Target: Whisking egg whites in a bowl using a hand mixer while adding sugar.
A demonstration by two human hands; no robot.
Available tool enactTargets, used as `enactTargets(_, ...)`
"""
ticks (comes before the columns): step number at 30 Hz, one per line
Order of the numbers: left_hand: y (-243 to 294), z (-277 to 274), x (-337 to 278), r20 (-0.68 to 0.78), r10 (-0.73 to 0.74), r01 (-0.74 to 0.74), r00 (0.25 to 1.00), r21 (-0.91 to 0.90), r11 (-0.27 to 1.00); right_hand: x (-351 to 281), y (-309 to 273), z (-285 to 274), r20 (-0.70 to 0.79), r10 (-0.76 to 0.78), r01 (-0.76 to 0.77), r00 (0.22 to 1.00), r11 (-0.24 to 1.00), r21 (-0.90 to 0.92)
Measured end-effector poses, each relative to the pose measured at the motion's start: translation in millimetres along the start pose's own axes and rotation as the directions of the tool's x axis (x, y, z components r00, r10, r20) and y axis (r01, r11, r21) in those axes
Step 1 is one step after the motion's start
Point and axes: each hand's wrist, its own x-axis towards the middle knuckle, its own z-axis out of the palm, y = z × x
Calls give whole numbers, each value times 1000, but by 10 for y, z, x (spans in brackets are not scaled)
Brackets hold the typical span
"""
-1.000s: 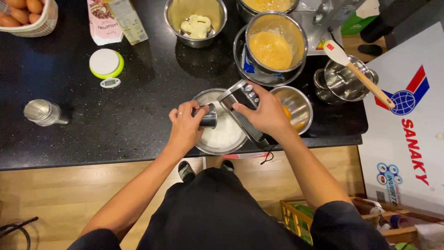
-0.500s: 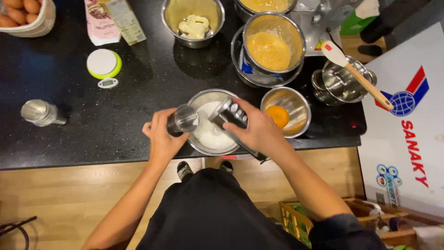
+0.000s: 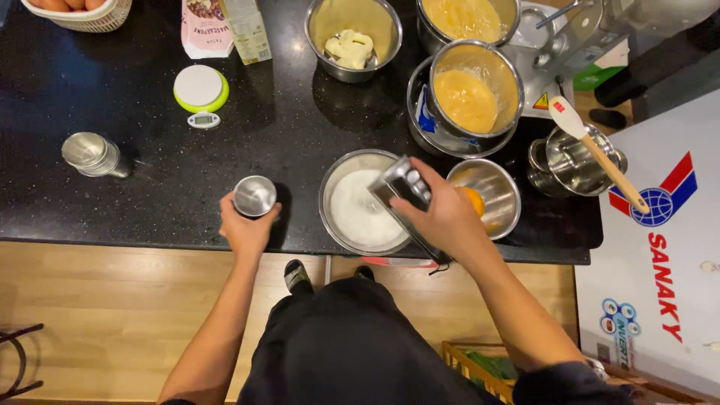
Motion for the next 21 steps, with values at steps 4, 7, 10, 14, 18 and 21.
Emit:
enactTargets(4,-289,-13,265,-96,-121,137,988,176,975,-122,-25,1,53,-17,19,998,999,-37)
enactTargets(7,-360,-19,443,-129,-201,219,971,145,965,-53,-202,93,131,3,11,991,995,-103)
enactTargets(10,-387,-89,563,-151,-215,236,965,138,962,175,-275,135,124,-69,71,990,997,-13)
enactTargets(14,-384,-121,477,-230,-111,161,967,208,965,240,-176,133,96,41,-42,995,999,7)
enactTargets(18,-563,132,115,-231,-78,89,970,40,995,58,-47,13,-10,-71,70,997,995,-76)
enactTargets(21,-440,576,-131,62,21,-6,998,-233,973,-46,-193,9,83,53,-45,995,994,-96)
